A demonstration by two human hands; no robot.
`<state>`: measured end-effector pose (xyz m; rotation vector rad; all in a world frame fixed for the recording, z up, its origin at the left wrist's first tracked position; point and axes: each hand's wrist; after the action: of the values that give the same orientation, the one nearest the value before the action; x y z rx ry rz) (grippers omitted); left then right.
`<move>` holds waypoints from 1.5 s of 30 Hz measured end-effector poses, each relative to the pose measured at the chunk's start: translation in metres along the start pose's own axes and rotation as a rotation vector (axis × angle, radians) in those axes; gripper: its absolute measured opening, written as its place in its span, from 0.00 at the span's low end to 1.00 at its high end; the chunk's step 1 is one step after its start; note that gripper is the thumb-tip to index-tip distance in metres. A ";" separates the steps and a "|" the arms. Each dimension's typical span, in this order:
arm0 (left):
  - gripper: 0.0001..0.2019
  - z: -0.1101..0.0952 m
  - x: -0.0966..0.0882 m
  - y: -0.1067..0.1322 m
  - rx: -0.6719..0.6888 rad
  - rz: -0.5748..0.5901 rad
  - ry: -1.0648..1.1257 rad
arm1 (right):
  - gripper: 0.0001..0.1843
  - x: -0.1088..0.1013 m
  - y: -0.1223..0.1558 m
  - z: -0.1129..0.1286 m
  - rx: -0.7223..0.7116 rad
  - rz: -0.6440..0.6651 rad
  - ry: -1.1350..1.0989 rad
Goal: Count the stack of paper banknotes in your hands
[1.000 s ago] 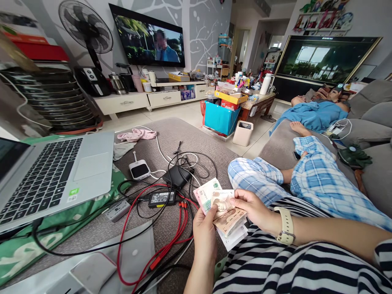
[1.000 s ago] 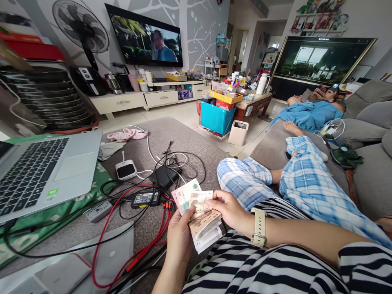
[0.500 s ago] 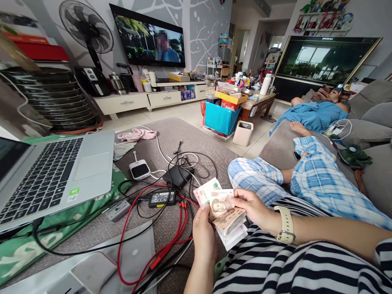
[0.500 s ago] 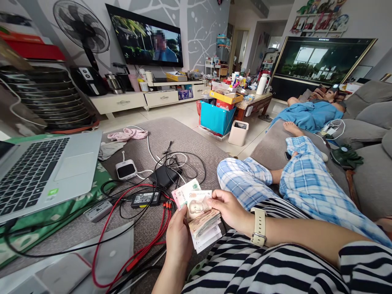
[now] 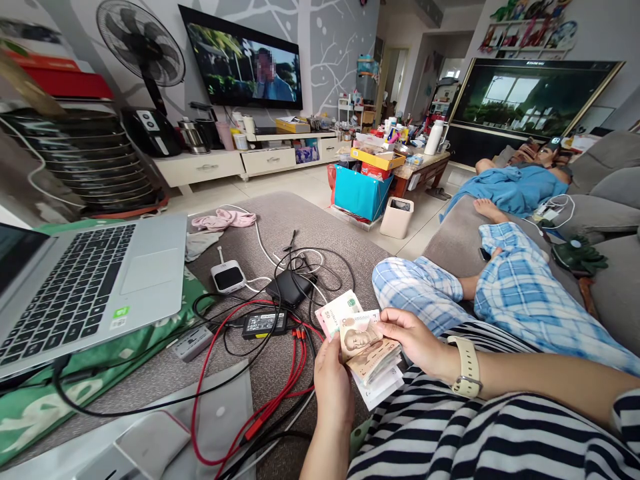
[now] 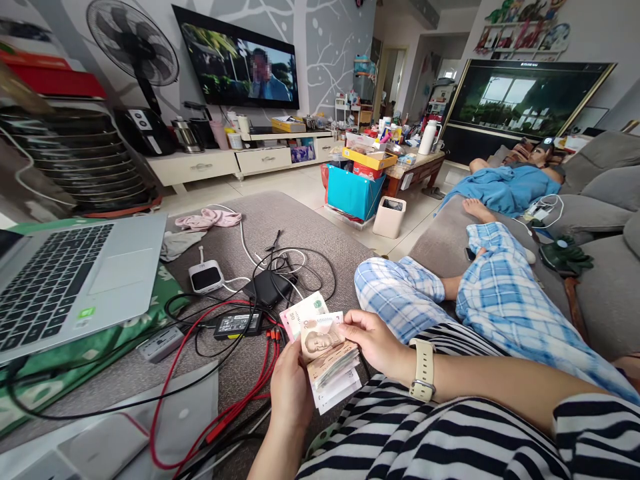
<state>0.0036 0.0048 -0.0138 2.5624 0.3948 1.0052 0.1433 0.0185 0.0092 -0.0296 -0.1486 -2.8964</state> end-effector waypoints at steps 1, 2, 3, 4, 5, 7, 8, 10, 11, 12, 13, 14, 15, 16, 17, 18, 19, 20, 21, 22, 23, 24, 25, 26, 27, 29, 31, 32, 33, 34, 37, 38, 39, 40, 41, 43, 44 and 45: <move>0.15 0.000 0.000 0.000 -0.005 0.000 0.007 | 0.18 0.000 0.000 0.000 0.000 -0.001 -0.002; 0.15 0.000 0.001 0.001 -0.011 -0.003 0.012 | 0.18 0.000 0.000 0.000 0.000 0.000 -0.004; 0.15 -0.001 0.001 0.001 -0.017 -0.005 0.013 | 0.18 0.000 0.000 0.000 0.001 0.000 -0.006; 0.15 -0.001 0.001 0.002 -0.022 -0.007 0.013 | 0.18 0.000 0.001 0.000 0.001 0.001 -0.007; 0.14 -0.001 0.002 0.002 -0.024 -0.008 0.012 | 0.18 0.001 0.001 0.000 0.000 0.001 -0.007; 0.14 -0.002 0.002 0.003 -0.023 -0.010 0.013 | 0.18 0.001 0.001 0.001 -0.003 0.002 -0.010; 0.14 -0.002 0.003 0.004 -0.023 -0.008 0.016 | 0.17 0.001 0.002 0.001 -0.007 0.002 -0.013; 0.14 -0.002 0.003 0.004 -0.024 -0.001 0.024 | 0.17 0.001 0.002 0.001 -0.017 0.004 -0.016; 0.13 -0.002 0.002 0.003 -0.022 0.004 0.026 | 0.17 0.001 0.002 0.002 -0.023 0.005 -0.017; 0.13 -0.001 0.002 0.003 -0.019 0.011 0.026 | 0.16 0.001 0.002 0.002 -0.029 0.006 -0.018; 0.13 -0.001 0.001 0.002 -0.015 0.017 0.023 | 0.16 0.001 0.002 0.002 -0.032 0.005 -0.020; 0.13 0.000 0.000 0.002 -0.012 0.021 0.021 | 0.15 0.001 0.002 0.002 -0.032 0.003 -0.022; 0.13 0.001 -0.001 0.001 -0.011 0.023 0.020 | 0.15 0.001 0.002 0.002 -0.031 -0.001 -0.023; 0.14 0.002 -0.002 0.000 -0.014 0.026 0.022 | 0.15 0.001 0.002 0.002 -0.029 -0.007 -0.021; 0.14 0.002 -0.003 0.000 -0.020 0.025 0.028 | 0.15 0.001 0.002 0.003 -0.028 -0.017 -0.016; 0.15 0.003 -0.003 -0.001 -0.028 0.022 0.035 | 0.16 0.002 0.002 0.003 -0.030 -0.027 -0.009; 0.15 0.003 -0.003 -0.001 -0.034 0.018 0.041 | 0.16 0.002 0.002 0.003 -0.034 -0.034 -0.003; 0.15 0.003 -0.003 -0.001 -0.037 0.015 0.044 | 0.17 0.002 0.002 0.004 -0.040 -0.038 0.002; 0.15 0.003 -0.003 -0.001 -0.036 0.010 0.044 | 0.17 0.002 0.003 0.004 -0.046 -0.036 0.006; 0.16 0.003 -0.002 -0.001 -0.033 0.005 0.043 | 0.17 0.002 0.003 0.004 -0.050 -0.030 0.009; 0.16 0.002 -0.002 -0.001 -0.029 0.001 0.041 | 0.17 0.001 0.003 0.005 -0.051 -0.021 0.013; 0.16 0.002 -0.001 0.000 -0.027 0.001 0.039 | 0.16 0.001 0.003 0.005 -0.049 -0.012 0.016; 0.16 0.002 -0.001 0.000 -0.025 0.002 0.039 | 0.15 0.001 0.003 0.004 -0.044 -0.004 0.016; 0.17 0.002 -0.001 -0.001 -0.024 0.008 0.040 | 0.14 0.001 0.003 0.004 -0.039 0.004 0.013; 0.17 0.003 -0.001 -0.001 -0.024 0.017 0.043 | 0.13 0.000 0.003 0.003 -0.035 0.008 0.007; 0.18 0.004 -0.002 -0.001 -0.024 0.041 0.051 | 0.14 -0.001 0.002 0.000 -0.034 0.005 0.000; 0.19 0.005 -0.004 -0.002 -0.021 0.060 0.054 | 0.15 -0.002 0.001 -0.003 -0.039 -0.017 0.004; 0.19 0.005 -0.004 -0.002 -0.017 0.067 0.053 | 0.15 -0.003 0.001 -0.005 -0.044 -0.032 0.010; 0.19 0.006 -0.005 -0.002 -0.012 0.071 0.051 | 0.16 -0.003 0.001 -0.006 -0.048 -0.046 0.016; 0.19 0.006 -0.005 -0.002 -0.008 0.073 0.048 | 0.16 -0.004 0.000 -0.008 -0.051 -0.059 0.020; 0.20 0.007 -0.006 -0.003 0.001 0.077 0.037 | 0.19 -0.005 -0.001 -0.011 -0.046 -0.085 0.021; 0.21 0.007 -0.006 -0.003 0.003 0.083 0.032 | 0.20 -0.005 -0.001 -0.012 -0.042 -0.091 0.020; 0.21 0.007 -0.005 -0.004 0.008 0.088 0.027 | 0.21 -0.005 -0.002 -0.012 -0.039 -0.094 0.023; 0.22 0.008 -0.005 -0.004 0.014 0.087 0.023 | 0.22 -0.005 -0.002 -0.012 -0.038 -0.096 0.026; 0.22 0.008 -0.005 -0.005 0.019 0.080 0.018 | 0.21 -0.005 -0.002 -0.012 -0.038 -0.094 0.027; 0.22 0.008 -0.004 -0.006 0.026 0.051 0.008 | 0.19 -0.004 -0.003 -0.012 -0.037 -0.077 0.015; 0.22 0.009 -0.004 -0.007 0.029 0.041 0.006 | 0.18 -0.004 -0.003 -0.011 -0.038 -0.066 0.002; 0.22 0.009 -0.004 -0.006 0.029 0.042 0.006 | 0.16 -0.004 -0.003 -0.011 -0.038 -0.056 -0.012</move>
<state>0.0062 0.0071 -0.0248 2.6042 0.3610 1.0289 0.1463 0.0208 -0.0019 -0.0505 -0.0983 -2.9555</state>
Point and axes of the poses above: each hand's wrist, its own y-axis away from the middle knuckle, its own x-axis out of the palm, z = x × y, and after that the axes turned 2 degrees about -y, right-handed
